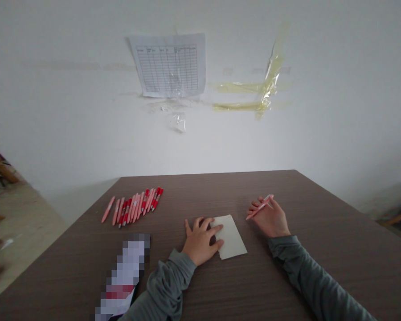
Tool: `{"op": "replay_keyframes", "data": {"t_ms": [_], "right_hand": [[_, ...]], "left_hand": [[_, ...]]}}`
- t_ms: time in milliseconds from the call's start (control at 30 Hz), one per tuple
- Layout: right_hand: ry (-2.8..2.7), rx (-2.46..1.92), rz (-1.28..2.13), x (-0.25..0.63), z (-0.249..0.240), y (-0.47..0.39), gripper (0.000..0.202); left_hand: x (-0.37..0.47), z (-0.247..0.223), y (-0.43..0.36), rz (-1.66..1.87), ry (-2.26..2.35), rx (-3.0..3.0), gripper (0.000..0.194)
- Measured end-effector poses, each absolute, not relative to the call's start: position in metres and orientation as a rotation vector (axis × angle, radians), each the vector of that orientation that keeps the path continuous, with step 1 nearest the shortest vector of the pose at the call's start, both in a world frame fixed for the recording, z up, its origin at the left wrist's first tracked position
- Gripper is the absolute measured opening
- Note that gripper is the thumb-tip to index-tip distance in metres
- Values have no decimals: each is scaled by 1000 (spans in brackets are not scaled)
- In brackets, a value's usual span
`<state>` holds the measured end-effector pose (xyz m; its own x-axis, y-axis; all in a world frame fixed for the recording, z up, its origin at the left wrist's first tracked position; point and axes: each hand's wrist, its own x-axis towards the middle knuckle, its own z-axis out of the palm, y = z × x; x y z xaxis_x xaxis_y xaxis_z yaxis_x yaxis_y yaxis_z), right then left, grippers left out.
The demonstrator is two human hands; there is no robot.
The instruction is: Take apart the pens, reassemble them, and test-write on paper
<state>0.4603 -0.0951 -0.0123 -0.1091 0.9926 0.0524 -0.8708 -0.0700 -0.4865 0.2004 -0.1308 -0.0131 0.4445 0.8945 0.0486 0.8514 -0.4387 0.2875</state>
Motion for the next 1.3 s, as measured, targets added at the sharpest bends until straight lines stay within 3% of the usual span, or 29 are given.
{"op": "replay_keyframes", "data": {"t_ms": [100, 233, 567, 1000, 1300], "right_hand": [[-467, -309, 1653, 461, -9, -99, 38], [-456, -307, 1651, 462, -9, -100, 46], [-451, -331, 1624, 466, -14, -97, 43], [-577, -466, 1526, 457, -7, -99, 54], [-620, -451, 1530, 461, -14, -96, 38]], "left_hand": [[200, -15, -130, 319, 1522, 2483, 47], [200, -14, -131, 306, 1525, 2491, 47], [201, -13, -131, 270, 1531, 2479, 48], [200, -14, -131, 323, 1510, 2484, 46], [199, -14, -131, 315, 1514, 2495, 46]]}}
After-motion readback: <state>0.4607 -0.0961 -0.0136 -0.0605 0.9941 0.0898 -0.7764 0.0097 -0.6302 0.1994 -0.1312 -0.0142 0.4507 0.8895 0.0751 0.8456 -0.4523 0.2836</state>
